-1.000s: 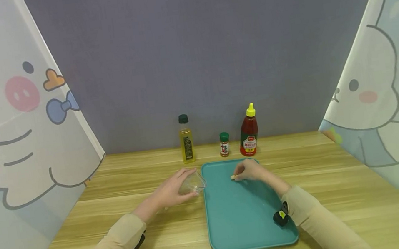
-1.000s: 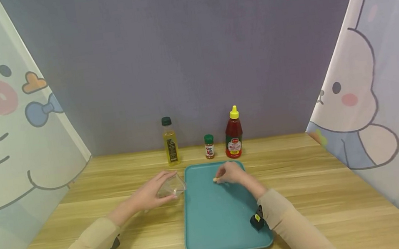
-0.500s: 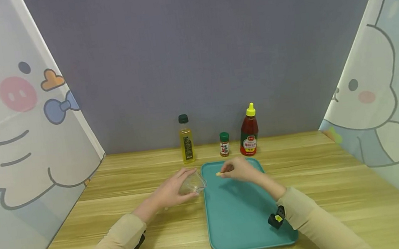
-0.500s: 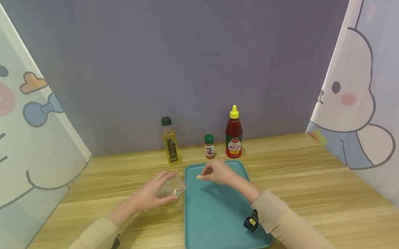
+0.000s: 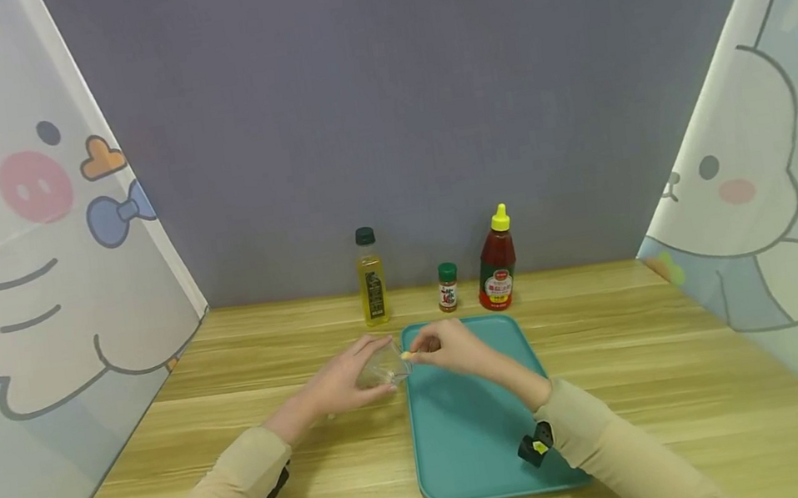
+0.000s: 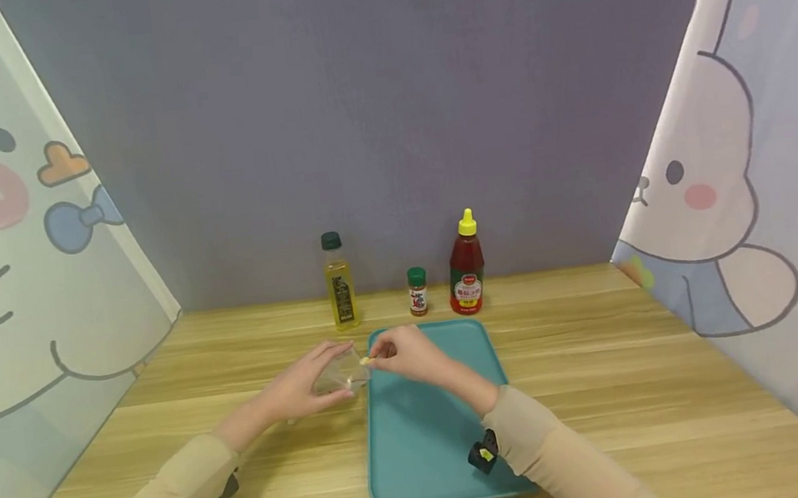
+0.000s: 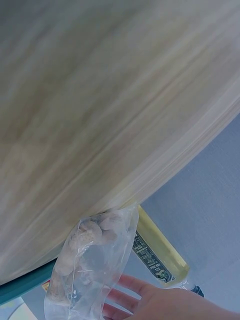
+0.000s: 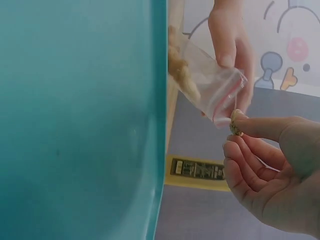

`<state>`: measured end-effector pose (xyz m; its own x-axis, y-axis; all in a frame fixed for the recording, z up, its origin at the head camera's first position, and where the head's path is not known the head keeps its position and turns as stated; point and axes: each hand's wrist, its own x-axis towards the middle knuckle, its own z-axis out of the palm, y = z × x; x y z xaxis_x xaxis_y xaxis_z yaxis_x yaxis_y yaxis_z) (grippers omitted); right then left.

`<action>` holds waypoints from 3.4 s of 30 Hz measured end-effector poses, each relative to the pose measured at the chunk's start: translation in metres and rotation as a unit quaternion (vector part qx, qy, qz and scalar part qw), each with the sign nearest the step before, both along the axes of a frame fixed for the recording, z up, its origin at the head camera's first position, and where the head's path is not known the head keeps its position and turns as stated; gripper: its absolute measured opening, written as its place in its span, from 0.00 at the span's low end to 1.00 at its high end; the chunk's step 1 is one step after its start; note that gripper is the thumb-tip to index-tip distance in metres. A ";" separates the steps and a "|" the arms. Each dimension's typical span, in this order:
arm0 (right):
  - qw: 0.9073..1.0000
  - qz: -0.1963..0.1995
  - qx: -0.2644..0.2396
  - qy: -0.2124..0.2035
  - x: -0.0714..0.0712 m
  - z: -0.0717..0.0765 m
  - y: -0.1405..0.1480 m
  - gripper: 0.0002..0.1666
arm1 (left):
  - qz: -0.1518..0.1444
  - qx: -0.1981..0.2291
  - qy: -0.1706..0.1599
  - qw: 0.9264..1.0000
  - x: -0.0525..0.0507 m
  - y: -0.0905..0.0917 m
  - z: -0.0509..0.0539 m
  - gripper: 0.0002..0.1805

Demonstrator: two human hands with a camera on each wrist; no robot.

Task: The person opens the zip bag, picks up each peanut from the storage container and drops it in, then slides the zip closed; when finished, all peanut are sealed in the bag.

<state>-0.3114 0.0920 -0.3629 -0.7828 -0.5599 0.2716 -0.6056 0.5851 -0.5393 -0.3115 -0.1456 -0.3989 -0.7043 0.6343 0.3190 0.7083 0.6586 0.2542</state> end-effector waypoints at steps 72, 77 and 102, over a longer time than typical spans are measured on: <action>0.988 0.014 -0.132 -0.077 0.021 0.022 -0.020 0.19 | -0.029 0.174 -0.112 0.978 0.009 -0.018 0.044 0.22; 0.985 0.005 -0.170 -0.043 0.020 0.035 -0.006 0.16 | 0.005 0.208 -0.102 0.973 0.011 -0.011 0.050 0.21; 0.995 -0.018 -0.093 0.039 0.002 0.048 0.074 0.13 | 0.031 0.306 -0.107 0.945 0.006 0.050 0.060 0.10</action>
<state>-0.3095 0.1657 -0.3153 -0.7742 -0.4660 0.4283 -0.6299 0.5011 -0.5934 -0.3058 -0.0953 -0.3386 -0.8240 0.3324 0.4588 0.5622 0.3795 0.7348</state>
